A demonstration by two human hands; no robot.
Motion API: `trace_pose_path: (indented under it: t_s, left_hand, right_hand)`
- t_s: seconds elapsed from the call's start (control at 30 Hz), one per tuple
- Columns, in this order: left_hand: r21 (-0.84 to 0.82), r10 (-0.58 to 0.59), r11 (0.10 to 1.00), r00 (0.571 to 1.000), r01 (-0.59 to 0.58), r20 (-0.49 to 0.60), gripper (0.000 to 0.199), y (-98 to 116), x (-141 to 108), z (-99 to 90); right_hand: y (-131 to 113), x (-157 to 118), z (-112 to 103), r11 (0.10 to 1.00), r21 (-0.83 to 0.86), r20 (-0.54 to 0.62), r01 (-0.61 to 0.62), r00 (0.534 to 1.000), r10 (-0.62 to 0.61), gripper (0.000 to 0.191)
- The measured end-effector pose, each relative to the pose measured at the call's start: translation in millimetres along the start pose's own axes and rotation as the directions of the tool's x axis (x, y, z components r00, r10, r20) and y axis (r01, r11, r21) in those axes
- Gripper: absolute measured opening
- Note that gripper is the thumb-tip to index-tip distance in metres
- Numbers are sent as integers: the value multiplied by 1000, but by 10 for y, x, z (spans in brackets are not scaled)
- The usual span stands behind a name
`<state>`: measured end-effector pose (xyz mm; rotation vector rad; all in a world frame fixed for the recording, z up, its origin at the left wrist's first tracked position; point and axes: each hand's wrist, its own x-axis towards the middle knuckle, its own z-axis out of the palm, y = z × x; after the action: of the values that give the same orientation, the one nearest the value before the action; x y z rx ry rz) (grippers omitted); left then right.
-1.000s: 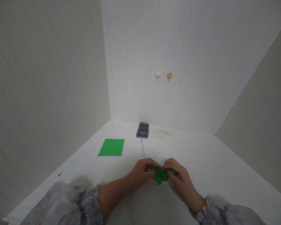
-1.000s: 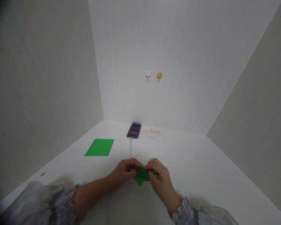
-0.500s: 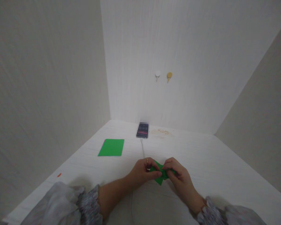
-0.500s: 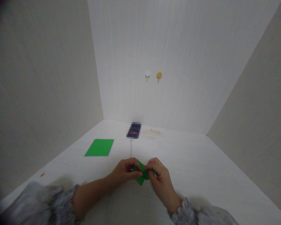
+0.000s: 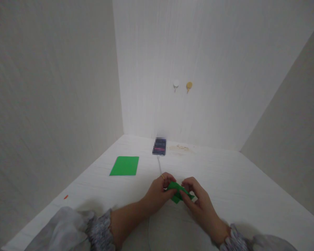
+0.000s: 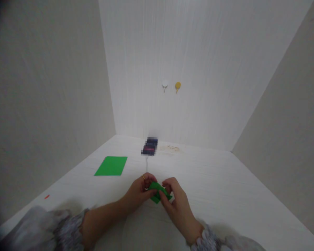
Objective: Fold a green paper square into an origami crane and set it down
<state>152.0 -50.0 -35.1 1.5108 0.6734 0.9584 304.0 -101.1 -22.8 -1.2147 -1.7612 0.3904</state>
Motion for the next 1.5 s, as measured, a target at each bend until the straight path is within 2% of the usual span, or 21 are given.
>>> trace_pose_path:
  t_s: [0.17, 0.37, 0.53, 0.73, 1.0, 1.23, 1.5]
  left_hand:
    - [90, 57, 994, 998, -54, -28, 23, 38, -25, 6]
    - [271, 160, 950, 987, -153, -4, 19, 93, -36, -15]
    - [172, 71, 983, 997, -69, -5, 18, 44, -38, -17]
    - [85, 82, 993, 997, -83, 12, 19, 25, -35, -5]
    - [26, 29, 999, 998, -30, 54, 18, 67, -41, 18]
    - [-99, 16, 995, 995, -6, 98, 38, 15, -36, 28]
    - [-155, 19, 988, 993, -1, 114, 39, 12, -18, 33]
  right_hand:
    - [21, 5, 26, 996, -38, -54, -85, 995, 83, 4]
    - [2, 10, 18, 999, 19, 29, -45, 999, 45, 2]
    - [-31, 3, -12, 999, 46, 45, 4, 999, -6, 6]
    - [-16, -10, -29, 996, 46, 50, 70, 996, -72, 24]
    - [2, -17, -27, 999, 26, 25, 48, 999, -48, 13]
    - [-66, 25, -29, 983, 184, -11, 23, 1000, -21, 14]
    - [-31, -20, -2, 957, 289, -39, -12, 999, 24, 8]
